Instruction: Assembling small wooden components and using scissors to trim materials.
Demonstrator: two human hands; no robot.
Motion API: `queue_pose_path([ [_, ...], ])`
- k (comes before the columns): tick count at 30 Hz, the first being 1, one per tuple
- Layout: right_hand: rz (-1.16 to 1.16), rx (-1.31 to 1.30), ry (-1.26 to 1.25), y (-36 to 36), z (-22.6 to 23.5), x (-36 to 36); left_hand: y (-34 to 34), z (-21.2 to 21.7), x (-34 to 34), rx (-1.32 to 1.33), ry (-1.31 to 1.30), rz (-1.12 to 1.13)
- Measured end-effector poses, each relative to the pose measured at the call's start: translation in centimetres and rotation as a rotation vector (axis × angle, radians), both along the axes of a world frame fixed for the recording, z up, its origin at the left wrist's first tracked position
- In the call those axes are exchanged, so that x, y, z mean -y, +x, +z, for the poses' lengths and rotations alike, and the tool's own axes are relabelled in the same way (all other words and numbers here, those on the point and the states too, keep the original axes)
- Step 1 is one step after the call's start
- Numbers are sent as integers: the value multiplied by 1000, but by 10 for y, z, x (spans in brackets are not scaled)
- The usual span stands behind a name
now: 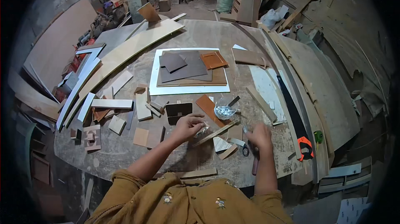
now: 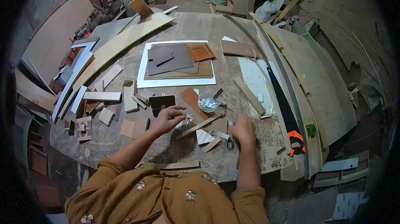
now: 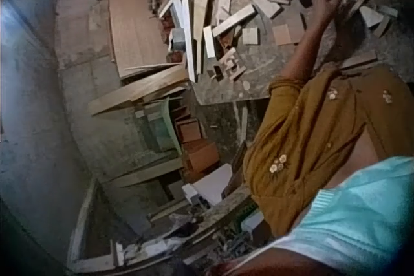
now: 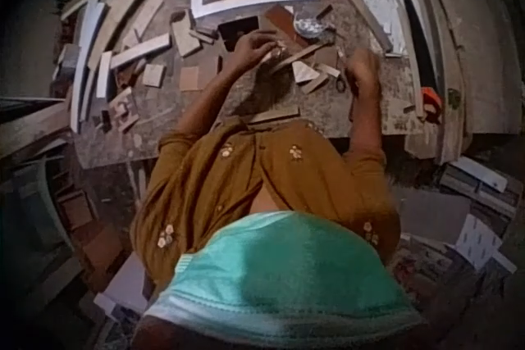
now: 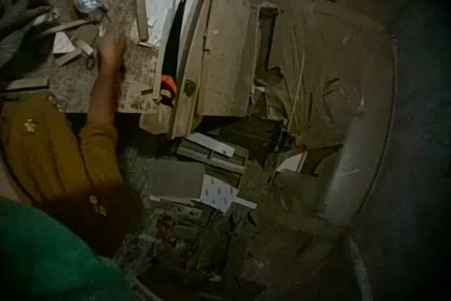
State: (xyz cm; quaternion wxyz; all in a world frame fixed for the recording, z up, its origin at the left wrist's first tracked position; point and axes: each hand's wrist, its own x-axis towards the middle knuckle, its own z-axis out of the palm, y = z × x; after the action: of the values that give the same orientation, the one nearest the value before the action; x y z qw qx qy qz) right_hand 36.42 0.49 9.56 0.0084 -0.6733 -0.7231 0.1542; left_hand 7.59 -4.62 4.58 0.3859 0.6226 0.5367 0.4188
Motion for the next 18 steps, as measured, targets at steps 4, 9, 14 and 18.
queue_pose_path([
  [4,-16,-224,387,-17,-8,-56,11,5,-17,-281,77,-30],
  [9,-87,-775,159,-33,-53,-111,27,-2,-47,-453,182,-77],
  [14,-143,-563,525,-60,-46,-93,25,3,-56,-634,209,-154],
  [18,-120,-746,325,-47,-63,-95,28,-1,-62,-595,218,-198],
])
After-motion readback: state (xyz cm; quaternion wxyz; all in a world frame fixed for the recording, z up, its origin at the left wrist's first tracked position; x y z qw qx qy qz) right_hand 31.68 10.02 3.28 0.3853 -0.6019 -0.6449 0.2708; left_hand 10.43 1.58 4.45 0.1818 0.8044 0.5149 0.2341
